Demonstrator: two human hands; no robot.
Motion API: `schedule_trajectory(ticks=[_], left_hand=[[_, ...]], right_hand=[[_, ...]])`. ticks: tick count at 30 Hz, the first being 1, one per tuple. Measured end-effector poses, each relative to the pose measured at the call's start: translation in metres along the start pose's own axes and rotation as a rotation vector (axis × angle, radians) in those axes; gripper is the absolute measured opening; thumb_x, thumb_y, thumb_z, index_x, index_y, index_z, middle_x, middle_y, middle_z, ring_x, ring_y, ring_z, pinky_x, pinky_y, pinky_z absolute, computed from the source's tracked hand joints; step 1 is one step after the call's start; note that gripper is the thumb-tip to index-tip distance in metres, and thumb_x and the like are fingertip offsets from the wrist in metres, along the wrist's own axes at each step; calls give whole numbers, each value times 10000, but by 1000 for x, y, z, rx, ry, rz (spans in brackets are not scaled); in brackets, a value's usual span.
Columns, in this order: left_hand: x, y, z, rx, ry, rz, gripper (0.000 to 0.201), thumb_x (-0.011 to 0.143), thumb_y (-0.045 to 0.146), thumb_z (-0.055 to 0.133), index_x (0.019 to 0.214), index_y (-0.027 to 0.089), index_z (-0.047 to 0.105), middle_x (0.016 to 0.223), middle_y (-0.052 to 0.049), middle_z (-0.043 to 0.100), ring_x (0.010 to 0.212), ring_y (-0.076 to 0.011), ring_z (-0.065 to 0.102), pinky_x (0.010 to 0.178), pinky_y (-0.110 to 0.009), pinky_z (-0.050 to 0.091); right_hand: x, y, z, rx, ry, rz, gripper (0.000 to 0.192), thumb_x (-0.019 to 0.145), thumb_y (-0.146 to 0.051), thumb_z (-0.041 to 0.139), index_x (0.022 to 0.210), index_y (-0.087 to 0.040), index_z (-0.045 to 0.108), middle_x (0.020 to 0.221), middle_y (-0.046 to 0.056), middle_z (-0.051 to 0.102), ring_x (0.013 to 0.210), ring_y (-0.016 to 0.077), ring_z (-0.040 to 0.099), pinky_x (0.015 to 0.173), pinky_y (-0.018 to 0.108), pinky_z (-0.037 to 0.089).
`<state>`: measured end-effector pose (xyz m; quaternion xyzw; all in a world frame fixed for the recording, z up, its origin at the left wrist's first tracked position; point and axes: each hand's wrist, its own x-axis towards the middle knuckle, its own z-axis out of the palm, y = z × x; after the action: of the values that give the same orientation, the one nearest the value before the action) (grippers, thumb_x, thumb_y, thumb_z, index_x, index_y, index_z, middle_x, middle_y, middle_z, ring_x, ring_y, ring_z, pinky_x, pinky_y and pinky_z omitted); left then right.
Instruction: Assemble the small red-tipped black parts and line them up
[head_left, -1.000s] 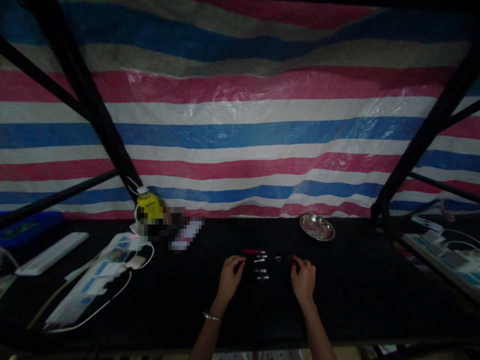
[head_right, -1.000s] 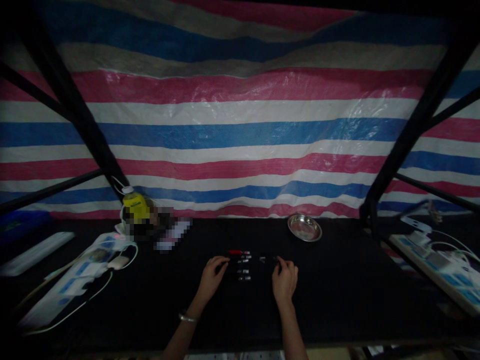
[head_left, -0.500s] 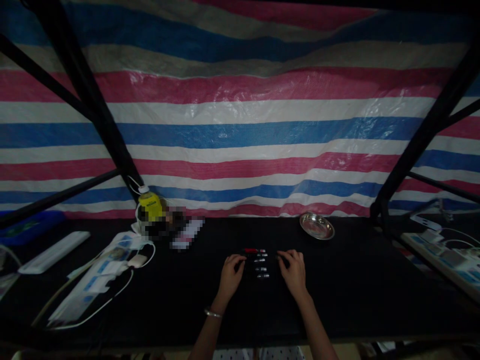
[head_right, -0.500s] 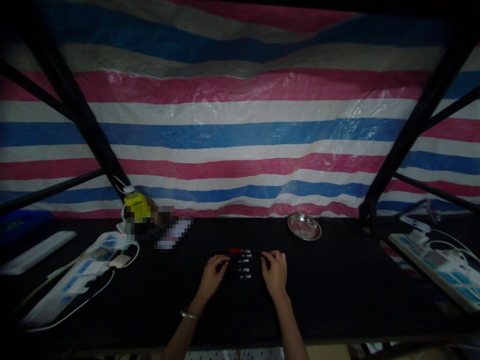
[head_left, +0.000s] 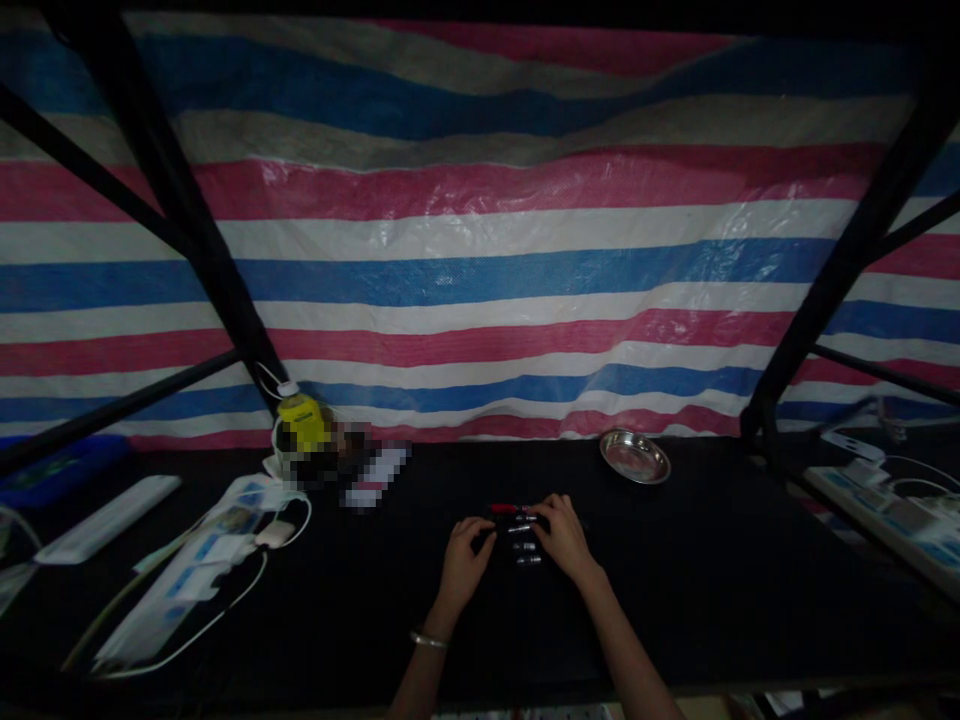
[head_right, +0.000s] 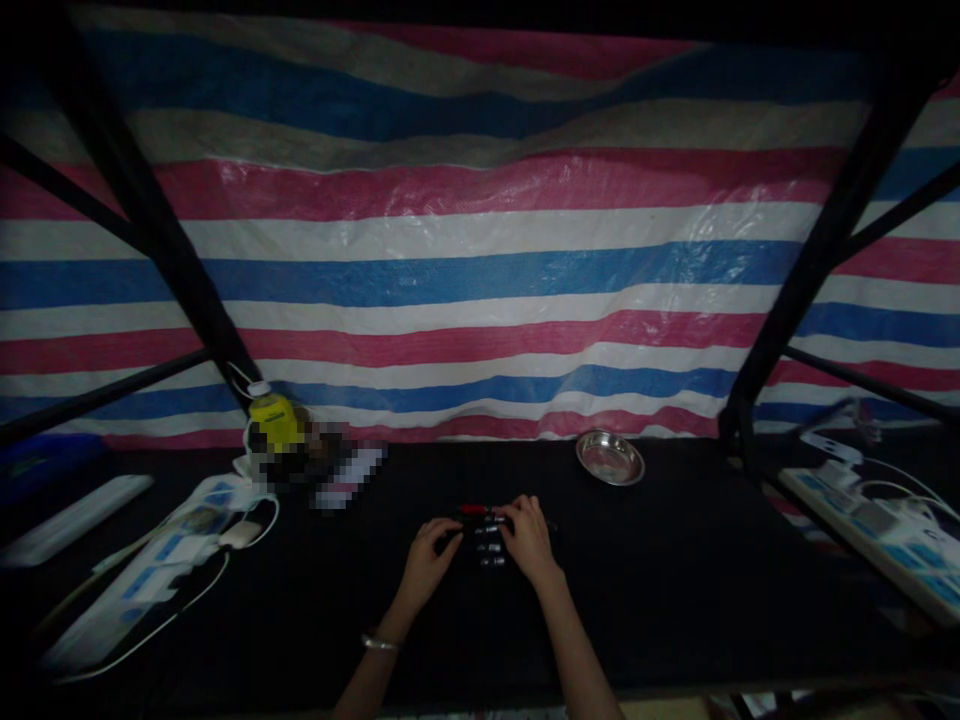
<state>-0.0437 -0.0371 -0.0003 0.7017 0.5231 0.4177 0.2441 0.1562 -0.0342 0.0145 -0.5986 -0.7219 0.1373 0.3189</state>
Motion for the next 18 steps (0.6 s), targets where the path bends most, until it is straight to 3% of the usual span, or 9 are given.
schedule_trajectory(ticks=[9, 13, 18], left_hand=[[1, 3, -1, -11, 17, -13, 183, 776, 339, 538, 819, 225, 675, 887, -56, 664, 836, -205, 595, 788, -366, 476], [1, -1, 1, -38, 48, -13, 213, 789, 367, 531, 837, 217, 673, 880, -53, 667, 794, -188, 598, 766, -344, 482], [2, -3, 2, -68, 60, -25, 272, 801, 420, 509, 834, 209, 678, 857, -54, 668, 756, -178, 600, 728, -323, 489]], right_hand=[[-4, -5, -4, 238, 88, 29, 185, 818, -270, 491, 848, -238, 670, 883, 51, 614, 882, 218, 539, 810, 346, 424], [-8, -4, 1, 556, 216, 146, 264, 784, -418, 538, 835, -190, 662, 867, 61, 624, 809, 200, 565, 742, 320, 451], [-10, -3, 13, 1202, 174, 429, 362, 636, -464, 692, 867, -187, 663, 758, 21, 651, 672, 156, 578, 617, 274, 469]])
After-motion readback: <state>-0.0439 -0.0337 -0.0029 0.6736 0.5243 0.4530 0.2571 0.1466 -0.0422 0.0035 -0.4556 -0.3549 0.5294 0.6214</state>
